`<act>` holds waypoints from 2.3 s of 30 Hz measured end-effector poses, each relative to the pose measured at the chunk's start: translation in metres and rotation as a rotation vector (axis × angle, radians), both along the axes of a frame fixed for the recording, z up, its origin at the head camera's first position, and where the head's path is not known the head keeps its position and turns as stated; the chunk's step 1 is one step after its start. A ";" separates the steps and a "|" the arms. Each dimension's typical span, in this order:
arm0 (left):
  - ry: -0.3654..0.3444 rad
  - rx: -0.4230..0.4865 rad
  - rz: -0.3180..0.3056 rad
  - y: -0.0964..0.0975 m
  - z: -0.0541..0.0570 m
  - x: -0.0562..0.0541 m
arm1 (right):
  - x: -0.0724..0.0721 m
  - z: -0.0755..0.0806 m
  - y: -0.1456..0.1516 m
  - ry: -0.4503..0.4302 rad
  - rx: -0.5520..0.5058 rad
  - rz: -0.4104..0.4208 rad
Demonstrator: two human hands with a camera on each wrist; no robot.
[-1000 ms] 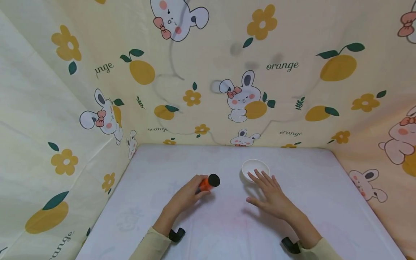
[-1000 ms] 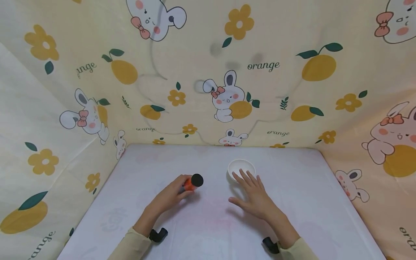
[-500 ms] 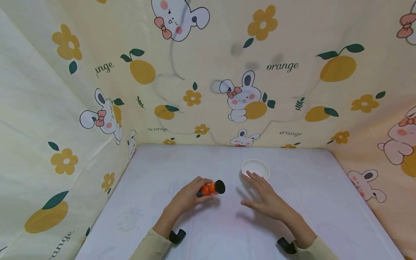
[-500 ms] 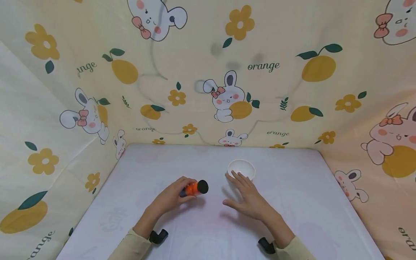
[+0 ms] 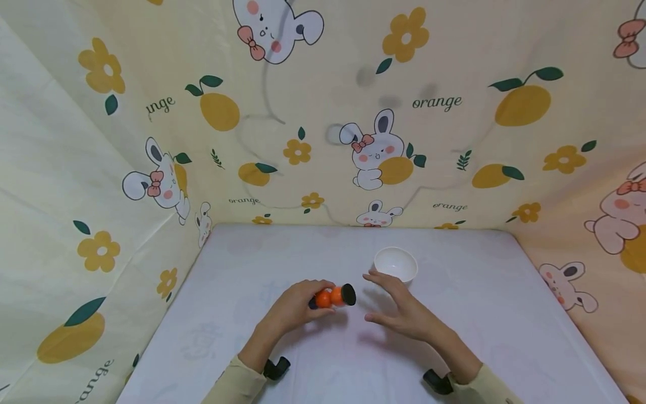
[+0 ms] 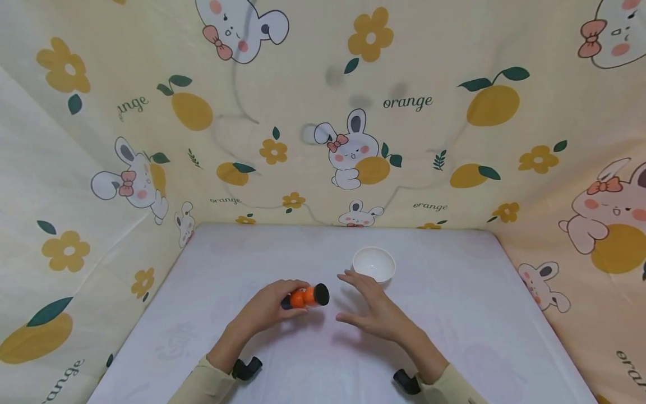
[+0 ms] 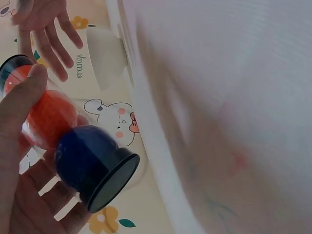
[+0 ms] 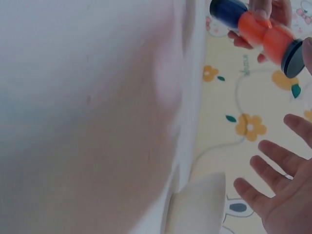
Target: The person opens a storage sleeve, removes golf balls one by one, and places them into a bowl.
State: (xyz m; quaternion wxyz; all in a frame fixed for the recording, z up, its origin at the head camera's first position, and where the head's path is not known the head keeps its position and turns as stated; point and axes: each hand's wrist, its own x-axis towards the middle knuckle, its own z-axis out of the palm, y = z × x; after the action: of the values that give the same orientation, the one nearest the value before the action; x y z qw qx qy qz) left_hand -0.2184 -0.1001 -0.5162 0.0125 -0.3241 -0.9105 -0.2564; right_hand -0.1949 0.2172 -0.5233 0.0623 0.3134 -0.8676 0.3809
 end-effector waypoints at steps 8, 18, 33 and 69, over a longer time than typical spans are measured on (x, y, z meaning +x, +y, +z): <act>0.041 -0.006 -0.043 0.002 0.004 0.001 | -0.003 0.001 -0.013 -0.028 -0.062 0.027; 0.062 0.018 -0.095 0.006 0.005 0.005 | -0.003 -0.002 -0.027 -0.122 -0.212 0.104; 0.028 -0.020 -0.088 0.013 0.001 0.007 | -0.006 -0.010 -0.026 -0.189 -0.284 0.149; -0.038 0.013 -0.054 0.016 -0.002 0.013 | -0.001 -0.012 -0.023 -0.214 -0.229 0.124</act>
State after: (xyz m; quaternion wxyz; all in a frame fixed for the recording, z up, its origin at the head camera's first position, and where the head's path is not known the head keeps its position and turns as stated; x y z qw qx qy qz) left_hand -0.2057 -0.0843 -0.5179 -0.0095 -0.3436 -0.8998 -0.2686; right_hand -0.1959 0.1944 -0.5356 -0.0187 0.3149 -0.7993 0.5114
